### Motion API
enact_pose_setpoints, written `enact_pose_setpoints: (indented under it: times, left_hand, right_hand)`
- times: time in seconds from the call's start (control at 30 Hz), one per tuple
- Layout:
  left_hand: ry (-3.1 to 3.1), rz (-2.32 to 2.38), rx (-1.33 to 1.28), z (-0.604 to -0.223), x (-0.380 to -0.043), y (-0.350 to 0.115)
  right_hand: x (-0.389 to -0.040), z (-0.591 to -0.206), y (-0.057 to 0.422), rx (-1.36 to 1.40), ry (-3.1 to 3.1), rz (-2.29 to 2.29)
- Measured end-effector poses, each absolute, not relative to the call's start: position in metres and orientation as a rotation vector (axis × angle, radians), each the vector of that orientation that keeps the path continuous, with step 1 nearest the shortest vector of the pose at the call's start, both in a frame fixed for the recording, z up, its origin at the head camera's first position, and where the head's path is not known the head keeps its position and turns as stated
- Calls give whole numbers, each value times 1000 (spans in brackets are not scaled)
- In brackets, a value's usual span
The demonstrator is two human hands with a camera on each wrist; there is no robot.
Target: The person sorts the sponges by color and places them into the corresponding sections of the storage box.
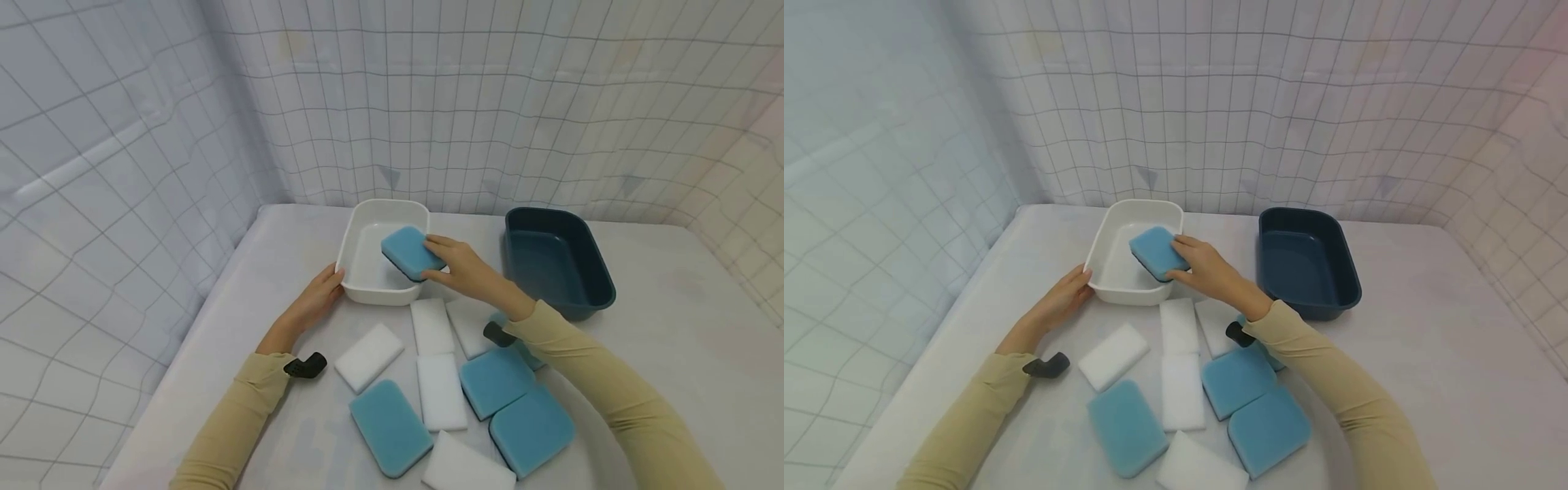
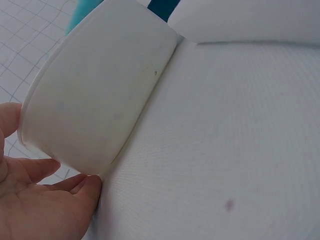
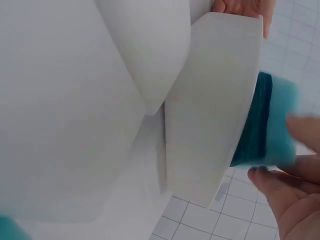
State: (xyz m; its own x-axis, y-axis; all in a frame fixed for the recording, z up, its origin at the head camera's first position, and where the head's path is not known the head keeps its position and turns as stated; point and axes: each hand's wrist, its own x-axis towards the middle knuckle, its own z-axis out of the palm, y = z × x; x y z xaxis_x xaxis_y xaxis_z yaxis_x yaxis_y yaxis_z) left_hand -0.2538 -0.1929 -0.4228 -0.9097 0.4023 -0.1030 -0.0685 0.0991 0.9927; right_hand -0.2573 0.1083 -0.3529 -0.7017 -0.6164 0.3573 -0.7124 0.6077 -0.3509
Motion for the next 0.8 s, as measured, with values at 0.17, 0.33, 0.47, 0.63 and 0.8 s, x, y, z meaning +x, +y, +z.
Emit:
enact_pose_setpoints:
  times: [0.17, 0.33, 0.47, 0.63, 0.8]
  left_hand:
    - [2038, 1868, 316, -424, -253, -191]
    - [2035, 1869, 308, -424, -254, -191]
    - [2036, 1868, 296, -425, -255, -191]
    - [2046, 1860, 295, -426, -255, -191]
    - [2054, 1853, 310, -426, -255, -192]
  right_hand:
    - [-260, -357, 109, 1071, -2544, 670]
    - [-260, -359, 111, 1046, -2569, 640]
    - [-257, -358, 114, 1047, -2612, 626]
    - [-252, -357, 120, 1049, -2677, 614]
    - [-248, -357, 126, 1044, -2724, 610]
